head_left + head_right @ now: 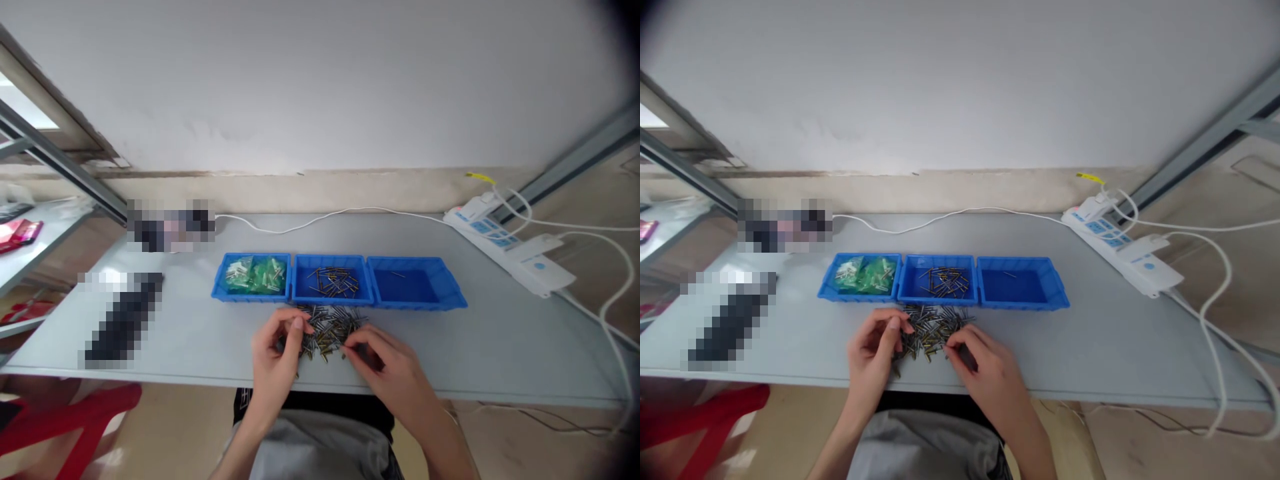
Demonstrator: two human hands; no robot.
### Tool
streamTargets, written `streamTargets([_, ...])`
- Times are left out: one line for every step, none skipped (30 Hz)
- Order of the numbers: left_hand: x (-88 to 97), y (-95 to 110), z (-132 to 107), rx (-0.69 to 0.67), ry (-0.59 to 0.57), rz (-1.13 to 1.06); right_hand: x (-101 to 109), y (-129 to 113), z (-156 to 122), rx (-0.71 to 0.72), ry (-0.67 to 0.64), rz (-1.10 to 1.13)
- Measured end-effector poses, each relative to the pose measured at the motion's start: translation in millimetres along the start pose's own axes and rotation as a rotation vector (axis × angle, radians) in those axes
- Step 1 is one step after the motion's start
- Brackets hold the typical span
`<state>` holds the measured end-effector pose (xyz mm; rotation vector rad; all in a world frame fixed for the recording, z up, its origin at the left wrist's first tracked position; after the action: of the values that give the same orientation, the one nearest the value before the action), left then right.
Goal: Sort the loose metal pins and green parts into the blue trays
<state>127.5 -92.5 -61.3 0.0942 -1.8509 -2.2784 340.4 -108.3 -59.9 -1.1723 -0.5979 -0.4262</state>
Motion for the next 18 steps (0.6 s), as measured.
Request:
streamTargets([0.1, 0, 0, 0.001, 0.001, 0.000, 1, -1, 0, 0.003, -0.015, 0.009])
streamTargets([0.1, 0, 0, 0.003, 0.000, 0.000, 1, -2, 1, 0.010, -0.022, 0.008])
streamTargets([0.2, 0, 0, 0.004, 0.000, -0.002, 2, -2, 1, 0.022, -0.021, -0.003])
streamTargets([0.1, 0, 0, 0.008, -0.001, -0.003, 2, -3, 1, 0.039, -0.018, -0.024])
streamTargets([-0.1, -1, 0, 0.012, -0.005, -0.002, 2, -4, 0, 0.058, -0.013, -0.050])
streamTargets([-0.3, -1, 0, 0.015, -0.007, -0.001, 1, -5, 0, 0.077, -0.010, -0.079])
streamTargets([-0.5, -2, 0, 0.017, -0.009, 0.000, -1, -5, 0, 0.094, -0.010, -0.107])
streamTargets([-0.8, -2, 0, 0.019, -0.011, 0.002, -3, -5, 0, 0.108, -0.015, -0.129])
streamTargets([-1.0, -2, 0, 0.021, -0.013, 0.004, -5, -5, 0, 0.117, -0.024, -0.148])
streamTargets([-1.2, -3, 0, 0.024, -0.015, 0.005, -7, -5, 0, 0.124, -0.032, -0.164])
streamTargets([-1.4, -3, 1, 0.025, -0.018, 0.005, -9, -4, 0, 0.128, -0.038, -0.179])
streamTargets([-1.4, -3, 1, 0.028, -0.020, 0.006, -10, -4, 0, 0.131, -0.041, -0.191])
streamTargets([-1.4, -3, 1, 0.030, -0.023, 0.007, -11, -5, -1, 0.134, -0.039, -0.198])
streamTargets([-1.2, -3, 1, 0.029, -0.023, 0.007, -11, -5, -1, 0.134, -0.037, -0.199])
streamTargets([-1.0, -3, 0, 0.029, -0.022, 0.010, -11, -6, -1, 0.131, -0.036, -0.190])
streamTargets([-0.7, -3, 0, 0.028, -0.021, 0.013, -10, -6, -1, 0.126, -0.035, -0.168])
streamTargets([-0.5, -3, 0, 0.027, -0.019, 0.018, -9, -7, -1, 0.119, -0.034, -0.136])
streamTargets([-0.4, -3, 0, 0.026, -0.017, 0.023, -8, -7, -1, 0.110, -0.032, -0.098])
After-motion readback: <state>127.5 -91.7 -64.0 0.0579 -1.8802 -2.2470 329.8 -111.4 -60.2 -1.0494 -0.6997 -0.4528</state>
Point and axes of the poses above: each hand's wrist, its own z-axis towards the middle knuckle, its own x-axis out of the back of the hand, y = z × x, the point moved 5 cm from there along z, towards the middle knuckle, and after that the axes turned 3 degrees about -x, right-handed, at the moved point
